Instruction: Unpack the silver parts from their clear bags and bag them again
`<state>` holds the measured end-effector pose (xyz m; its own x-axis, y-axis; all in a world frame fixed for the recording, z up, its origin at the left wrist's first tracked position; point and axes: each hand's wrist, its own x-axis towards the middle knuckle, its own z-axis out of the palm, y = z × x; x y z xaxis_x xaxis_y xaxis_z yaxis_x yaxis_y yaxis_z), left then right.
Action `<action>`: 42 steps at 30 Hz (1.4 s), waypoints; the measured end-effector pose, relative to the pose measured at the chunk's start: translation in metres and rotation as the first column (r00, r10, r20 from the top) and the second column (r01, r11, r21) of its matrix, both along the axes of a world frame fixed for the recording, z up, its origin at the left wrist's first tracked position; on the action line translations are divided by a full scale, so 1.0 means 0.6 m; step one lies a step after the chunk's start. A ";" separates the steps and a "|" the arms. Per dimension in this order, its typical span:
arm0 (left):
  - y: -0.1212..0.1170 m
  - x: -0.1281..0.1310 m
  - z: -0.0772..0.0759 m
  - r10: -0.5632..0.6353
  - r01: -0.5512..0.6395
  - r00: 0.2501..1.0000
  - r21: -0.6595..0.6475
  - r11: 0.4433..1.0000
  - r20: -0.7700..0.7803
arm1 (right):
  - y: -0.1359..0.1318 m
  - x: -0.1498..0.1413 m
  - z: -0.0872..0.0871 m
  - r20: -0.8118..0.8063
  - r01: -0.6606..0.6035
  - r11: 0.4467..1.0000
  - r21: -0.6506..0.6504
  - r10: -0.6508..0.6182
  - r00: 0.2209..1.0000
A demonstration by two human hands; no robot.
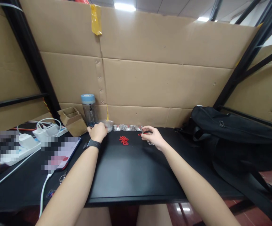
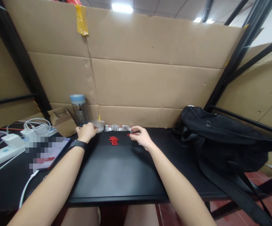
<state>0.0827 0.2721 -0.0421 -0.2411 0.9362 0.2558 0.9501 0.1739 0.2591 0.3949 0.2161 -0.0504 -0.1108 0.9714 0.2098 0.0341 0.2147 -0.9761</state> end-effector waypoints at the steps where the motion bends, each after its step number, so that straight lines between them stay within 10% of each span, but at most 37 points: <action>1: -0.002 -0.001 0.001 0.003 -0.003 1.000 0.025 1.000 0.001 | 0.000 0.000 0.001 0.001 0.004 1.000 0.003 -0.004 1.000; 8: -0.021 -0.006 0.032 -0.118 0.142 0.987 0.256 0.956 -0.108 | 0.000 0.009 0.010 0.016 0.057 0.997 0.043 -0.057 0.998; 12: -0.041 0.055 0.040 -0.438 0.472 0.881 0.380 0.796 -0.178 | 0.008 0.026 0.015 0.022 0.119 0.988 0.096 -0.122 0.992; 16: -0.069 0.150 0.008 -0.747 0.771 0.635 0.227 0.595 -0.197 | 0.020 0.048 0.012 0.037 0.178 0.975 0.137 -0.185 0.982; 22: -0.093 0.195 -0.024 -0.917 0.914 0.398 0.084 0.396 -0.004 | 0.032 0.068 0.009 0.047 0.231 0.962 0.146 -0.240 0.970; 31: -0.056 0.167 -0.044 -0.940 0.940 0.340 0.002 0.340 0.012 | 0.044 0.084 0.003 0.262 0.190 0.933 0.307 -0.275 0.925; 37: -0.070 0.185 -0.058 -0.870 0.874 0.480 -0.022 0.485 -0.113 | 0.041 0.088 0.005 0.430 0.107 0.887 0.449 -0.319 0.844; 42: -0.074 0.186 -0.057 -0.861 0.864 0.486 -0.060 0.499 -0.151 | 0.014 0.079 0.024 0.606 -0.040 0.922 0.385 -0.219 0.765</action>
<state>0.1942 0.2275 -0.0763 0.7245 0.6488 0.2326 0.6454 -0.7571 0.1017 0.4423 0.2247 -0.0362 -0.2590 0.8532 0.4527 0.6453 0.5016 -0.5762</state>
